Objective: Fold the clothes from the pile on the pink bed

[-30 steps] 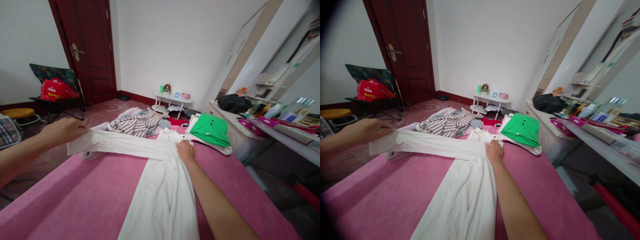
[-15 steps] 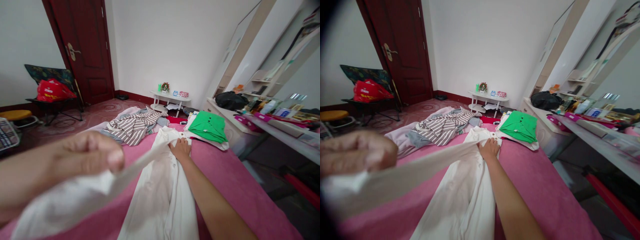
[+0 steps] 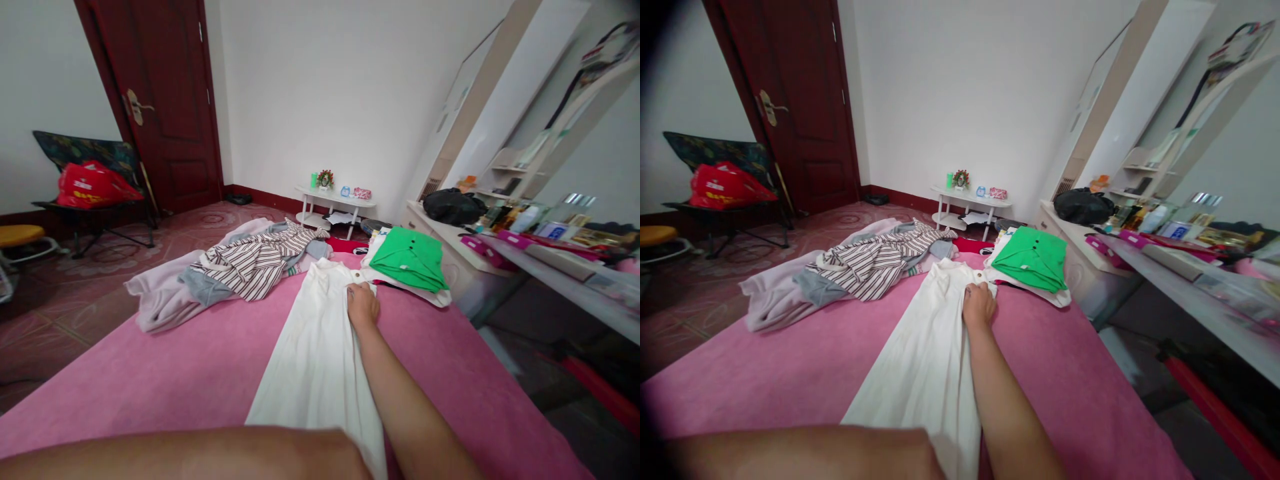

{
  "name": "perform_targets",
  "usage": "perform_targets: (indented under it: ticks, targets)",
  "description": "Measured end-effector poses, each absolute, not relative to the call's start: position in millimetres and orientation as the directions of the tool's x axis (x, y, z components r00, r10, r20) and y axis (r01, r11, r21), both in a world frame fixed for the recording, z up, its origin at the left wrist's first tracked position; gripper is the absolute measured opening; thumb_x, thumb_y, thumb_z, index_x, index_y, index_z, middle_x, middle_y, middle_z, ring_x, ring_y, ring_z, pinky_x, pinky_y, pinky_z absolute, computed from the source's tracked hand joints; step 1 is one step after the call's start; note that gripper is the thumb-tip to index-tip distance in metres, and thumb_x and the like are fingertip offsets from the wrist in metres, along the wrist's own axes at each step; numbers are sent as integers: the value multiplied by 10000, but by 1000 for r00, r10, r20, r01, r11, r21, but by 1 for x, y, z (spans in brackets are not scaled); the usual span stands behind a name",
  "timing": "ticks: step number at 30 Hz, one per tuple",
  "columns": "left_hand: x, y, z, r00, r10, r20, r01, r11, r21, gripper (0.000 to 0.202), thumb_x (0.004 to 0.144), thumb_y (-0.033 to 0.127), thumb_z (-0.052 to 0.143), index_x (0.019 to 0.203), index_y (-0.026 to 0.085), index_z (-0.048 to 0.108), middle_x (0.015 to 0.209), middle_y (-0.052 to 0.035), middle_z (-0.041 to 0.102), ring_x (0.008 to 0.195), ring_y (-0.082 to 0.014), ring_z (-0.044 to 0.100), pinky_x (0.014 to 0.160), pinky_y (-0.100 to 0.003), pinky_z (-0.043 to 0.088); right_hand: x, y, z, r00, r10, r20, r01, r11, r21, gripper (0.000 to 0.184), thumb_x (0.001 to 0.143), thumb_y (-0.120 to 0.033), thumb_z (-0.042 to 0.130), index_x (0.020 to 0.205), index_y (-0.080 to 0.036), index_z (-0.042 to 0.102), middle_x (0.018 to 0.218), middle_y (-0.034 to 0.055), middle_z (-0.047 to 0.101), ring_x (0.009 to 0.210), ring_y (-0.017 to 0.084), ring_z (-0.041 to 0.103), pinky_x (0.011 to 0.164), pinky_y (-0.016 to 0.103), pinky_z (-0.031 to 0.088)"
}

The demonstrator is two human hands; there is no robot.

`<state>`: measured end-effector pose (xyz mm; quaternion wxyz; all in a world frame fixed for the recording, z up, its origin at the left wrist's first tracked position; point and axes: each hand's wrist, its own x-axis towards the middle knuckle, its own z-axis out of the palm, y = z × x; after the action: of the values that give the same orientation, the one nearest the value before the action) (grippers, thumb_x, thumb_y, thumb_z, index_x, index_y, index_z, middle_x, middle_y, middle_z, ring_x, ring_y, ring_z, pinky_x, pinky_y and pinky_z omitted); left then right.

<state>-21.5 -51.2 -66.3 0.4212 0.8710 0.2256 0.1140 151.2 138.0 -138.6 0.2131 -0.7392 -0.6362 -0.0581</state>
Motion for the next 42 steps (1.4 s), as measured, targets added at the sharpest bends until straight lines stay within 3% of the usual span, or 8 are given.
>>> perform_targets:
  ticks: [4, 9, 14, 21, 27, 33, 37, 42]
  targets:
    - [-13, -1, -78, 723, 670, 170, 467, -655, 594, 328, 891, 319, 386, 1105, 197, 602, 1019, -94, 646, 937, -204, 619, 850, -315, 492, 160, 146, -143, 254, 888, 384, 907, -81, -414, 227, 849, -273, 465, 913, -237, 679, 955, 39, 634, 839, 158, 577, 696, 225, 388]
    - [-23, 36, -123, 603, 758, 250, 669, -651, 358, 614, 893, 409, 423, 1417, 127, 273, 1481, -171, 262, 1369, -288, 232, 1116, -448, 225, 172, 152, -146, 294, 870, 395, 883, -89, -462, 285, 832, -212, 409, 940, -164, 669, 957, 58, 681, 892, 160, 593, 791, 209, 411]
    - [-29, 34, -136, 632, 737, 239, 673, -676, 302, 585, 904, 502, 363, 1431, 269, 267, 1525, -118, 174, 1395, -322, 131, 1097, -549, 173, 171, 152, -143, 309, 870, 384, 885, -115, -451, 374, 844, -178, 336, 980, -116, 678, 1038, 127, 663, 1010, 204, 562, 875, 256, 390]
    - [-38, 34, -132, 708, 674, 213, 608, -734, 301, 606, 842, 594, 436, 1396, 377, 320, 1547, -77, 68, 1392, -377, 82, 1066, -614, 145, 157, 153, -139, 141, 927, 348, 980, -80, -185, 478, 829, -553, 467, 1060, -168, 632, 1063, 129, 549, 957, 249, 554, 817, 327, 411]
    - [-70, 15, -120, 807, 578, 119, 500, -777, 384, 678, 817, 668, 398, 1413, 363, 295, 1549, -61, 47, 1395, -362, 7, 1079, -604, 112, 171, 161, -143, 142, 919, 368, 982, -83, -172, 256, 878, -283, 435, 1034, -176, 607, 1016, 100, 524, 802, 183, 576, 711, 280, 416]
    - [-98, -2, -116, 821, 559, 117, 462, -770, 440, 628, 830, 592, 468, 1396, 355, 336, 1545, -44, 100, 1400, -319, 93, 1101, -554, 138, 185, 160, -137, 157, 912, 379, 973, -78, -216, 316, 814, -89, 396, 1024, -132, 628, 1015, 105, 564, 899, 185, 567, 778, 262, 413]
    - [-100, -2, -119, 826, 552, 111, 451, -767, 455, 647, 814, 592, 497, 1394, 351, 342, 1544, -48, 100, 1400, -323, 90, 1102, -550, 138, 183, 148, -127, 134, 904, 407, 980, -58, -193, 399, 829, -165, 452, 1211, -192, 563, 1199, 115, 522, 1129, 229, 482, 885, 292, 386]
    - [-100, 0, -121, 828, 550, 111, 445, -764, 467, 640, 814, 598, 497, 1388, 356, 353, 1544, -37, 101, 1404, -321, 69, 1111, -541, 92, 185, 121, -133, -261, 929, 263, 962, 272, -8, 412, 939, -304, 343, 1339, -297, 443, 1454, 29, 348, 1338, 205, 267, 1038, 345, 293]
